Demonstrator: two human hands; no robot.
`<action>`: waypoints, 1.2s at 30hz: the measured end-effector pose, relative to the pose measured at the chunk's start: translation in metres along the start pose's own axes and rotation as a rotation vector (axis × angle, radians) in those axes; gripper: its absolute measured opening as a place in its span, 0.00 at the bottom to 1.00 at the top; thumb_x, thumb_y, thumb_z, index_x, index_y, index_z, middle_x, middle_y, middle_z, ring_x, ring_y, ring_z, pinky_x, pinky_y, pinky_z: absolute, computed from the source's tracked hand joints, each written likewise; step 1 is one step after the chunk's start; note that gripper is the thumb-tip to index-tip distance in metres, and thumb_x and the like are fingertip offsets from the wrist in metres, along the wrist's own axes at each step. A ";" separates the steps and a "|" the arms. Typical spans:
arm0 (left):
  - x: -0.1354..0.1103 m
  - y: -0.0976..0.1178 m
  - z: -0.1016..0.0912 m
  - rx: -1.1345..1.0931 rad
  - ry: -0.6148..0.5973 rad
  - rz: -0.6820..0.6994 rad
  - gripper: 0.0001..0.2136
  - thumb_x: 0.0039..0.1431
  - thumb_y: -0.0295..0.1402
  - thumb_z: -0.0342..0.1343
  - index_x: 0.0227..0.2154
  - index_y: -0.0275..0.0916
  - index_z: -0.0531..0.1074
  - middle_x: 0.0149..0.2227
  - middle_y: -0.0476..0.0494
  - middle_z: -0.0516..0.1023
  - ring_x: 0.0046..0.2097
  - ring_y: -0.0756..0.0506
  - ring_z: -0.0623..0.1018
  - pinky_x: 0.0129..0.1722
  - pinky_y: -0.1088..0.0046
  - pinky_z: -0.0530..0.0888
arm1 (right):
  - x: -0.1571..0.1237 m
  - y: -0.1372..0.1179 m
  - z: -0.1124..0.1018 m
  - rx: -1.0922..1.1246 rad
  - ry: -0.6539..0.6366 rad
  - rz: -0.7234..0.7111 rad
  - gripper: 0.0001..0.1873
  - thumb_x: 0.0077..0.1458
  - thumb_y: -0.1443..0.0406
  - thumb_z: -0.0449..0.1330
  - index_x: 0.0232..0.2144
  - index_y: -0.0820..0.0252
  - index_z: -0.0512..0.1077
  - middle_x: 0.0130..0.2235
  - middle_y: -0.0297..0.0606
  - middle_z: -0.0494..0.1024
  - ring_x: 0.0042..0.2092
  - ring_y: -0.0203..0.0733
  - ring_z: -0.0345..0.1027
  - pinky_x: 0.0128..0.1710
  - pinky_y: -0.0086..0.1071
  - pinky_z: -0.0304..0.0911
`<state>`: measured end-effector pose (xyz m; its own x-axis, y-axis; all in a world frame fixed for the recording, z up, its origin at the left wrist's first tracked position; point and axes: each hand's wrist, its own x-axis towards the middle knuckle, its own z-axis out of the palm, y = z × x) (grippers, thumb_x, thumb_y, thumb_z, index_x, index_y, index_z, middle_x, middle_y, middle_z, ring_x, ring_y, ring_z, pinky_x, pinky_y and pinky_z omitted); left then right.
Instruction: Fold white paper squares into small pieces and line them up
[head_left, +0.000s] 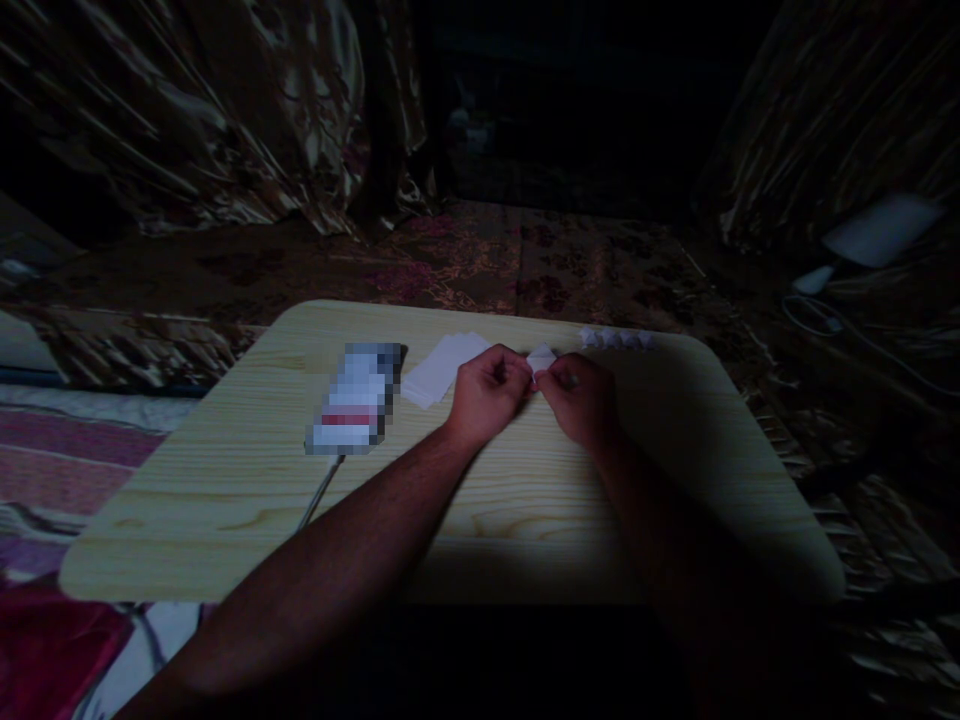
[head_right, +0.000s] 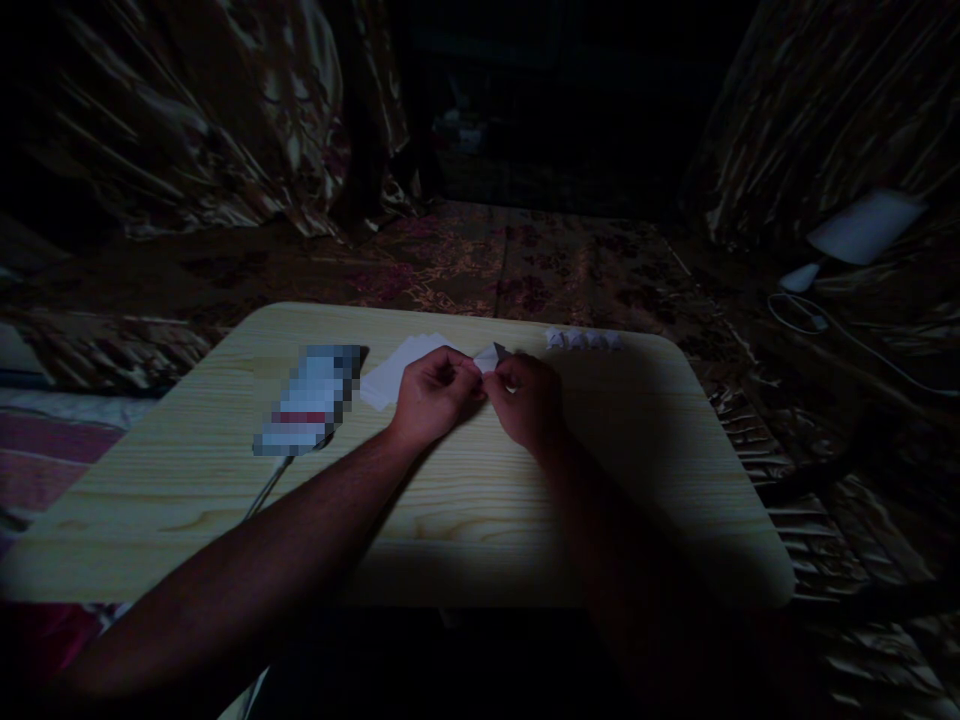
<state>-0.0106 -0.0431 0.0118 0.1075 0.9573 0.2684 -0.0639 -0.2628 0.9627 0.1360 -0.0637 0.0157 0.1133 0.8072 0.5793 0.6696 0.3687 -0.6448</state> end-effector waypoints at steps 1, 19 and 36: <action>0.000 0.001 0.000 -0.002 0.001 0.001 0.10 0.53 0.39 0.63 0.29 0.37 0.73 0.23 0.48 0.78 0.24 0.50 0.76 0.25 0.77 0.72 | 0.000 0.000 0.000 -0.005 -0.005 0.002 0.09 0.50 0.63 0.61 0.20 0.57 0.69 0.23 0.29 0.70 0.27 0.34 0.64 0.31 0.29 0.59; 0.003 -0.009 -0.003 0.049 0.011 0.028 0.10 0.53 0.39 0.63 0.29 0.37 0.74 0.25 0.47 0.79 0.26 0.49 0.76 0.26 0.75 0.71 | 0.000 0.003 0.002 -0.042 -0.056 0.088 0.17 0.50 0.59 0.63 0.16 0.58 0.64 0.18 0.27 0.64 0.23 0.31 0.55 0.25 0.28 0.50; 0.004 -0.012 -0.008 0.304 0.082 0.171 0.10 0.59 0.40 0.58 0.31 0.37 0.75 0.27 0.47 0.78 0.28 0.49 0.74 0.30 0.74 0.70 | -0.001 0.001 0.005 0.139 0.003 0.187 0.13 0.45 0.59 0.68 0.31 0.56 0.70 0.27 0.29 0.74 0.28 0.35 0.67 0.29 0.28 0.62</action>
<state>-0.0175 -0.0352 0.0012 0.0402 0.8996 0.4348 0.2257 -0.4321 0.8731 0.1325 -0.0623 0.0118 0.2287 0.8660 0.4447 0.5292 0.2728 -0.8034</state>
